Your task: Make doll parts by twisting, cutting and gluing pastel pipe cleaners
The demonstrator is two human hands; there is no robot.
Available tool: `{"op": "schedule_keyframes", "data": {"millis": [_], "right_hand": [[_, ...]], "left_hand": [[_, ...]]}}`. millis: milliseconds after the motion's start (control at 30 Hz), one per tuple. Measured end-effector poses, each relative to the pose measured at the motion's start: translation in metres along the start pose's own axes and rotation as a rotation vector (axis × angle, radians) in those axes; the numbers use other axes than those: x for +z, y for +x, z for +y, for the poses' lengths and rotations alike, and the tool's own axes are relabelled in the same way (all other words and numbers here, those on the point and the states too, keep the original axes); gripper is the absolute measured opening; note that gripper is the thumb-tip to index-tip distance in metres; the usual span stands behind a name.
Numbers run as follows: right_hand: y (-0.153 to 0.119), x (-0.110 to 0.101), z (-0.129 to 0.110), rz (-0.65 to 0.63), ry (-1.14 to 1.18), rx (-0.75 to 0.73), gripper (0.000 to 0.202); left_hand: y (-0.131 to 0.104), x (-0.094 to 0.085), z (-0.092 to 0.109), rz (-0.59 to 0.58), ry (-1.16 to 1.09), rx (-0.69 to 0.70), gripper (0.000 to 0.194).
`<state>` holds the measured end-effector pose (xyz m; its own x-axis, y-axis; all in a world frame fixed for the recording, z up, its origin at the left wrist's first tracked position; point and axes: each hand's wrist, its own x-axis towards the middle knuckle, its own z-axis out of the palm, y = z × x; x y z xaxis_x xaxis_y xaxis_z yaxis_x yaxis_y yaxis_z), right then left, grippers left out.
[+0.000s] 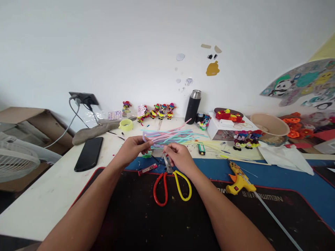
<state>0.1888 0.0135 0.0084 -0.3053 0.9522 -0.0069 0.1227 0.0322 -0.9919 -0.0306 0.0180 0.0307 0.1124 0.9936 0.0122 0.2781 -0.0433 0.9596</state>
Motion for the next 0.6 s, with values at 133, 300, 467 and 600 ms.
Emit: {"op": "schedule_keyframes", "data": {"millis": [133,300,467,600], "right_hand": [[0.0,0.001,0.006,0.001,-0.042,-0.04,0.03],[-0.002,0.004,0.01,0.007,-0.207,-0.134,0.02],[-0.002,0.006,0.015,-0.026,-0.091,-0.128,0.019],[-0.003,0.006,0.015,-0.026,-0.132,-0.117,0.019]], "left_hand": [[-0.001,0.003,0.0,-0.031,0.059,0.014,0.043],[-0.004,0.01,0.002,-0.103,0.118,0.04,0.039],[-0.006,0.014,0.007,-0.122,0.072,0.028,0.039],[-0.007,0.012,0.011,-0.136,0.142,0.043,0.035]]}}
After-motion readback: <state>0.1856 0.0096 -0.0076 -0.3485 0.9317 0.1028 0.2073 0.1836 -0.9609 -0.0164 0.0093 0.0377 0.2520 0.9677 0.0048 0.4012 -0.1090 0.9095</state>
